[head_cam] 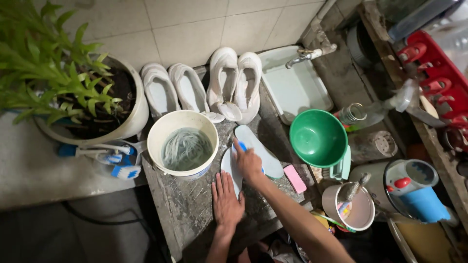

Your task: Scrubbing and washing shoe insoles using a brush and soapy water.

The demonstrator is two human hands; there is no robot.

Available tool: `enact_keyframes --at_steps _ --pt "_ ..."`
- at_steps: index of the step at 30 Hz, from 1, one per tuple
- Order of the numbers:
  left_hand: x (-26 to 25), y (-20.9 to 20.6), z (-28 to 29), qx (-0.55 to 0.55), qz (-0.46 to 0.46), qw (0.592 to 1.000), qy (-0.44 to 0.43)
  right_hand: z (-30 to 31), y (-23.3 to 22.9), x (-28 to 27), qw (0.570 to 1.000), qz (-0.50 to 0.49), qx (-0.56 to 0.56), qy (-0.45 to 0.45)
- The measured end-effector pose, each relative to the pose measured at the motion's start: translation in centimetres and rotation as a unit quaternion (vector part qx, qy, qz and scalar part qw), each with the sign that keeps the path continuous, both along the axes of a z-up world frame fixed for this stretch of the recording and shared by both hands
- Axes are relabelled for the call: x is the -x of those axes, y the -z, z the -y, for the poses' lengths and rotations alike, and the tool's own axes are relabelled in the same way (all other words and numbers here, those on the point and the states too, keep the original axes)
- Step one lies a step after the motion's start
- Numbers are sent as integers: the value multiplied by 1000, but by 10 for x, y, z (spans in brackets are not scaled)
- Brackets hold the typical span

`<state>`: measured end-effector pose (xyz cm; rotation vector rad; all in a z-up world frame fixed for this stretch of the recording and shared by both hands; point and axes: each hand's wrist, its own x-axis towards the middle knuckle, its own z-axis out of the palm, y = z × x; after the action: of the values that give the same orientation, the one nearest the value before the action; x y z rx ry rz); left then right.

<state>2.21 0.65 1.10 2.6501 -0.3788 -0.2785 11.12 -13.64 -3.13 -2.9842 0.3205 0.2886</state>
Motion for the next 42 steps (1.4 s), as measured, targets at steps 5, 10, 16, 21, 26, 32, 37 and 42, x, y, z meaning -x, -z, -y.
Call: enact_keyframes --at_steps 5,10,16,21,26,32,37,42 --pt "-1 5 0 -81 -16 996 32 -23 -70 79 996 -66 -34 -47" --pt "1 -14 -1 -70 -127 989 40 -4 11 22 996 68 -23 -52" --pt "-9 -12 2 -83 -126 987 54 -21 -51 71 983 152 -16 -103" --pt "-1 -1 -3 -39 -87 995 40 -11 -4 15 999 41 -22 -27" --pt "-14 -35 -2 -68 -82 993 57 -24 -51 57 999 13 -34 -28" --pt "-4 -1 -2 -99 -98 988 59 -12 -35 28 997 -55 -39 -32" --pt "-1 15 0 77 72 994 5 9 20 -47 996 -78 -21 37" --pt "-9 3 12 -108 -67 989 75 46 -12 -32 967 -136 -183 117"
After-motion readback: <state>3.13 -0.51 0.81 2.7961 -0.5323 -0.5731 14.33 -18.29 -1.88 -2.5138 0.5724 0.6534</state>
